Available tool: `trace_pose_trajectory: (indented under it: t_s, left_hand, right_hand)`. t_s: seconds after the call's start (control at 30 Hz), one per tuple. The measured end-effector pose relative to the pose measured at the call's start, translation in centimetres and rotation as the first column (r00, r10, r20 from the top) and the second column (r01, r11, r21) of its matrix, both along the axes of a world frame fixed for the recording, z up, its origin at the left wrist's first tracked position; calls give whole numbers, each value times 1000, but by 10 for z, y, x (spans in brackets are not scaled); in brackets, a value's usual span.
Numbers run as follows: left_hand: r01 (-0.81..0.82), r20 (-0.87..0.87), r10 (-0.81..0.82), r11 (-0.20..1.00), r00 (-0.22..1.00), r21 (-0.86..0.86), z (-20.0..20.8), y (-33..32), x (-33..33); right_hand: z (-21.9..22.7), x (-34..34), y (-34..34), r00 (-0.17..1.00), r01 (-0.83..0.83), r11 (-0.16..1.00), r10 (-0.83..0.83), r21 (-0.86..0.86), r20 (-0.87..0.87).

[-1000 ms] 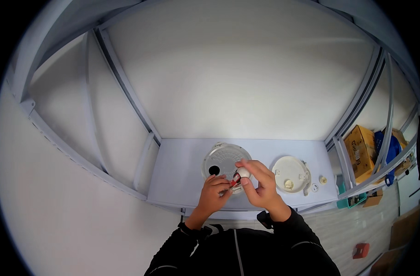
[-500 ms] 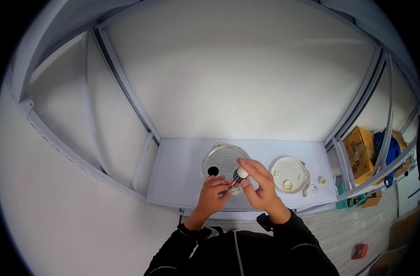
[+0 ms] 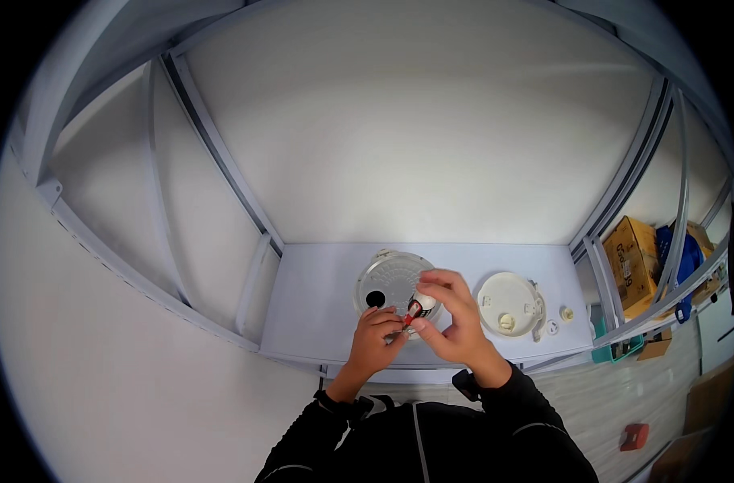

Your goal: The person disassembles a white cylindrical appliance by removing the lid and a central component. They then use a screwdriver to remove screws from the lid and a small plastic part, placing the removed pieces on the shelf.

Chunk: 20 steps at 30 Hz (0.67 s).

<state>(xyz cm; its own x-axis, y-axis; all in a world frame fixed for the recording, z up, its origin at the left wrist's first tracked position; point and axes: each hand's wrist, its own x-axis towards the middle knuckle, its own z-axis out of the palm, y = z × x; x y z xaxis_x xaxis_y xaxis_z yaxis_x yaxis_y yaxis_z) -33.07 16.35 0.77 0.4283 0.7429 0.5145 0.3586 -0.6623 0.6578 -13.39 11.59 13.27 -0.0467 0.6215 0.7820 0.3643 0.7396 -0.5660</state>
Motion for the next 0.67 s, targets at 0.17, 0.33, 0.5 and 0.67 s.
trace_pose_trajectory:
  t_s: [0.17,0.33,0.5,0.67]
  left_hand:
    - [1,-11,-1,1000,1000,-3,1,-1,0]
    - [1,11,-1,1000,1000,5,-3,0,0]
    - [-3,14,3,1000,1000,16,-2,0,1]
    - [15,9,-15,1000,1000,2,-1,1,-2]
  right_hand:
    - [-13,3,-2,994,99,992,-96,-75,46]
    - [-11,2,6,997,-12,999,8,-51,-71]
    - [-12,-1,2,998,69,997,-69,17,-13]
    - [-21,2,5,995,101,995,-101,-16,-7]
